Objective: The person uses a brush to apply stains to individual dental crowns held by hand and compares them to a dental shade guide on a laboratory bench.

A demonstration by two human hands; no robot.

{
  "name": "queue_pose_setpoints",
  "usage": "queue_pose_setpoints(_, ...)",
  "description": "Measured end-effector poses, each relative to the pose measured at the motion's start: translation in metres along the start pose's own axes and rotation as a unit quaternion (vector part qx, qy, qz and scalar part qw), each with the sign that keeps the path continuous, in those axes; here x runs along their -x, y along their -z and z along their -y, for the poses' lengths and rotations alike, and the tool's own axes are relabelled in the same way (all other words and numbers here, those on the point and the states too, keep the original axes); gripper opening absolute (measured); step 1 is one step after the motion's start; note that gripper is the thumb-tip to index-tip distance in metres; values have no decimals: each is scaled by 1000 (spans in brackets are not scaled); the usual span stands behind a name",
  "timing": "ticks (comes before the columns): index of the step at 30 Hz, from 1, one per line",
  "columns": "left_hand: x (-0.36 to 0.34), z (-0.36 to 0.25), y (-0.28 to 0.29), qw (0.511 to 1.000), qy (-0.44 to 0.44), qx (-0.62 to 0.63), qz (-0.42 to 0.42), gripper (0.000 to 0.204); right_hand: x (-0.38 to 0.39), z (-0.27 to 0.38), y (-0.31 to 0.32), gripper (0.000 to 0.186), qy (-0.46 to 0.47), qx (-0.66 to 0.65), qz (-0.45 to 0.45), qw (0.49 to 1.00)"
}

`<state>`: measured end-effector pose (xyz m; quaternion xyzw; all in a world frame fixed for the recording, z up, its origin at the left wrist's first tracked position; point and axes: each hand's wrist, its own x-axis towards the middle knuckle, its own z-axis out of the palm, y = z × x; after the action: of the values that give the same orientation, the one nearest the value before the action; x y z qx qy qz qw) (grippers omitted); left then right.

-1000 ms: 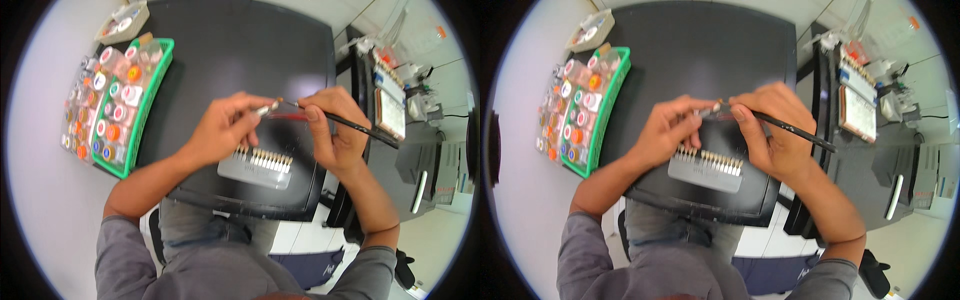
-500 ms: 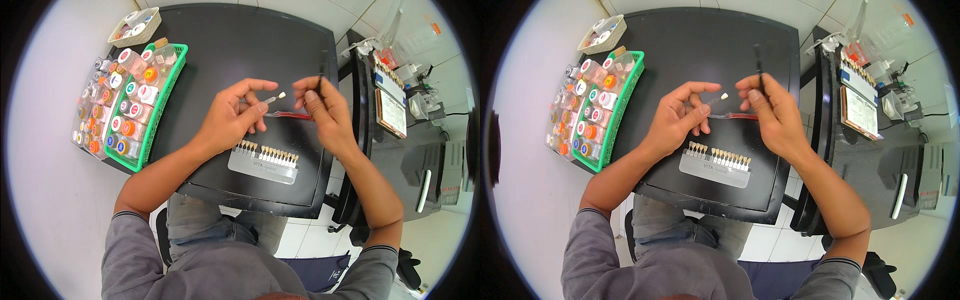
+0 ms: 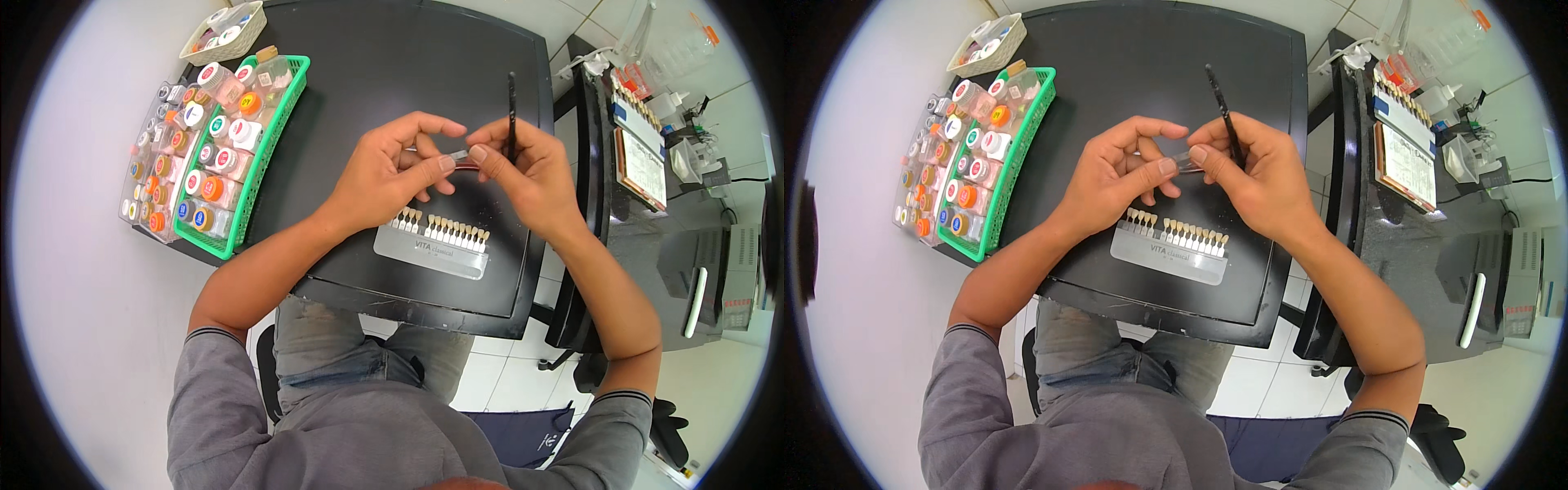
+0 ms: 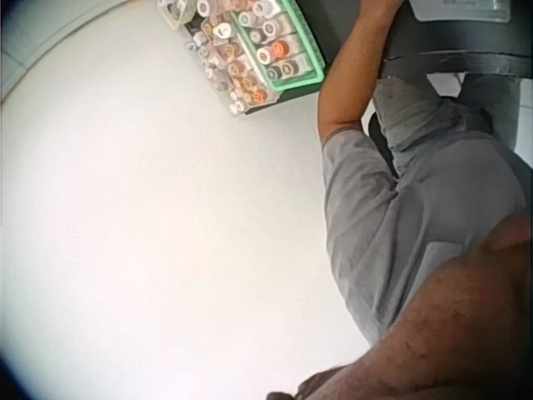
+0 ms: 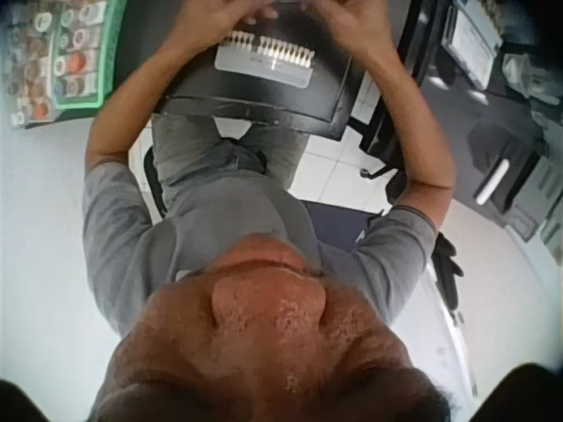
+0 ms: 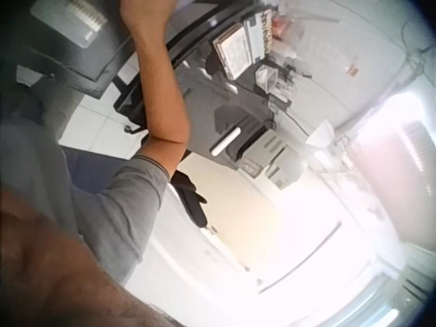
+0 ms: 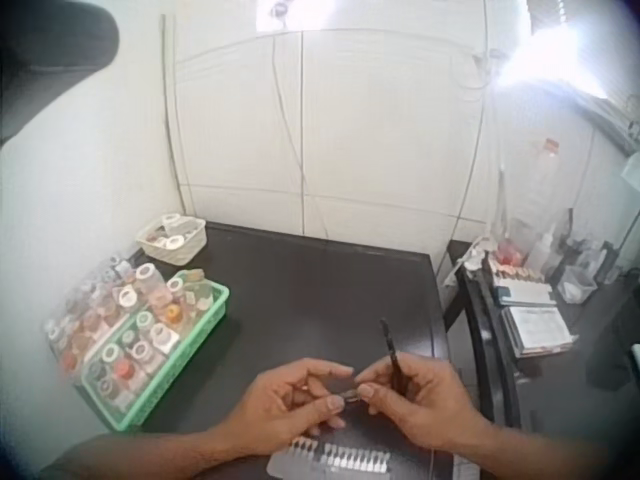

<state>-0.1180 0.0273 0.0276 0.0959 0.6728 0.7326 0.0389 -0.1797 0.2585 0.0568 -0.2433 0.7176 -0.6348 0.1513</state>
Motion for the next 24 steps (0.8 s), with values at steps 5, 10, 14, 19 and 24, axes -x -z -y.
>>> queue_pose_setpoints(5, 1, -1, -1, 1000, -11, -10, 0, 38, 0, 0, 1, 14, 6, 15, -13, 1000)
queue_pose_setpoints(10, 2, 2, 2, 997, -26, -72, 12, 36, -4, -4, 4, 17, 17, 53, -17, 998)
queue_pose_setpoints(14, -3, -2, 8, 997, -18, -79, -16, 31, -9, -5, 11, 19, 69, 185, -54, 979)
queue_pose_setpoints(19, 27, -39, 22, 991, -52, -28, -117, 17, -15, -22, 28, 24, 122, 391, -3, 912)
queue_pose_setpoints(24, 114, -12, 11, 990, -28, -78, -116, 7, -13, -14, 22, 28, 64, 478, 35, 875)
